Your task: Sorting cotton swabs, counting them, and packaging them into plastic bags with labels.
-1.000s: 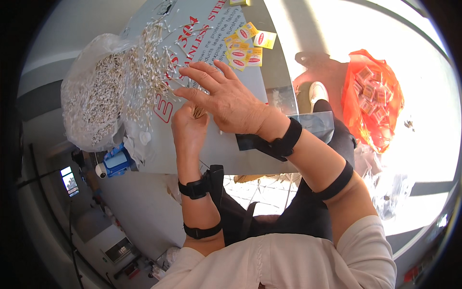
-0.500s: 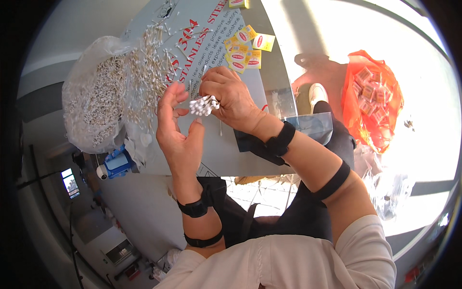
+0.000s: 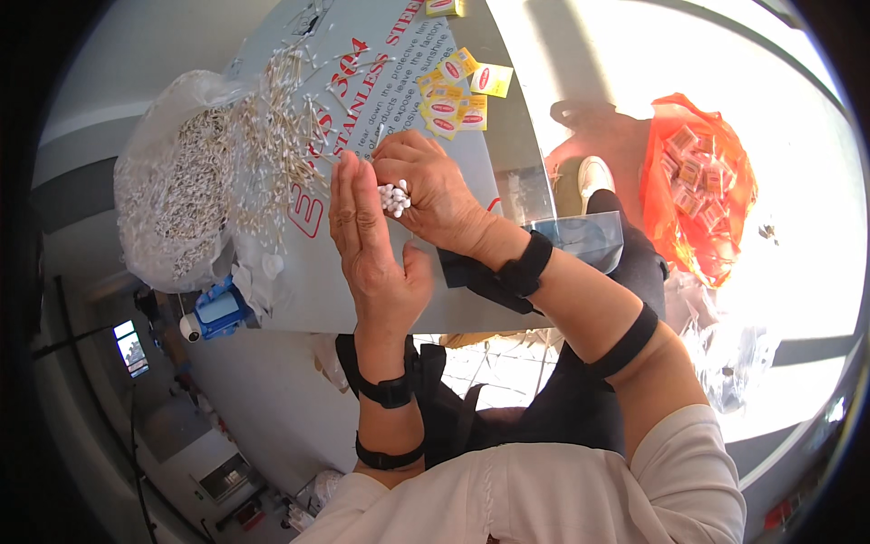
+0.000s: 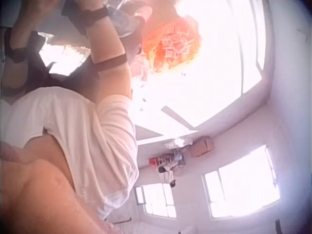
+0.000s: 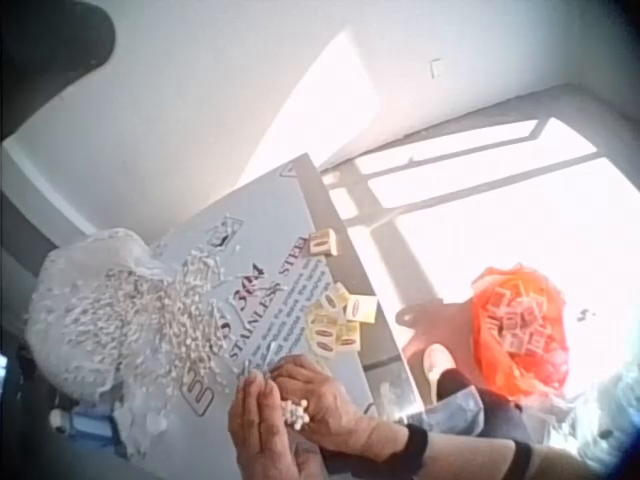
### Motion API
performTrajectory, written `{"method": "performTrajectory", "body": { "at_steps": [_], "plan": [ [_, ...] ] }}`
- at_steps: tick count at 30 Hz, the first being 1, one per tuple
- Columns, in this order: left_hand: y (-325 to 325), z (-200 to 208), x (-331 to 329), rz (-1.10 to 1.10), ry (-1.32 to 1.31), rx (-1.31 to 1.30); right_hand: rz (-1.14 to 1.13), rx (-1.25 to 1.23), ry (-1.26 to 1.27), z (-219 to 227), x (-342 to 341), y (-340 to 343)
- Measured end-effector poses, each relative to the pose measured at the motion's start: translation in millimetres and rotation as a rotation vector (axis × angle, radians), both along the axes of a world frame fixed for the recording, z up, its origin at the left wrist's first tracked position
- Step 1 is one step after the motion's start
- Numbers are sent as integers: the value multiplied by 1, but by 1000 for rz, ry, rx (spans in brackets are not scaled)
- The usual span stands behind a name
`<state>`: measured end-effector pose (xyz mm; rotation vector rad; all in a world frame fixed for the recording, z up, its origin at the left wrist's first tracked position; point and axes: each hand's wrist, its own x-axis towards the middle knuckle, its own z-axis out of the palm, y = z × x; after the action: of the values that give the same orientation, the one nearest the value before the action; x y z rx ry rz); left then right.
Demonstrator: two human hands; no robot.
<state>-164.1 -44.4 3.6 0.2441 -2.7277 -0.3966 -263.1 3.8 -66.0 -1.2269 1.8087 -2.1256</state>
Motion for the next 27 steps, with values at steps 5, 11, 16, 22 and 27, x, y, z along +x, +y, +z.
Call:
{"method": "performTrajectory", "body": {
  "at_steps": [5,11,16,22,27],
  "plan": [
    [1,0,0,-40,154,-20,-1,3,27,-3,0,-1],
    [1,-7,-1,-37,-4,131,-20,13,-66,-13,2,-1],
    [-5,-12,0,-35,72,207,24,-18,-93,-12,-7,5],
    [-7,-23,15,250,163,347,71,-10,-82,-4,-8,8],
    [-19,-51,21,332,-13,306,129,50,-75,-5,-10,10]
  ]
}}
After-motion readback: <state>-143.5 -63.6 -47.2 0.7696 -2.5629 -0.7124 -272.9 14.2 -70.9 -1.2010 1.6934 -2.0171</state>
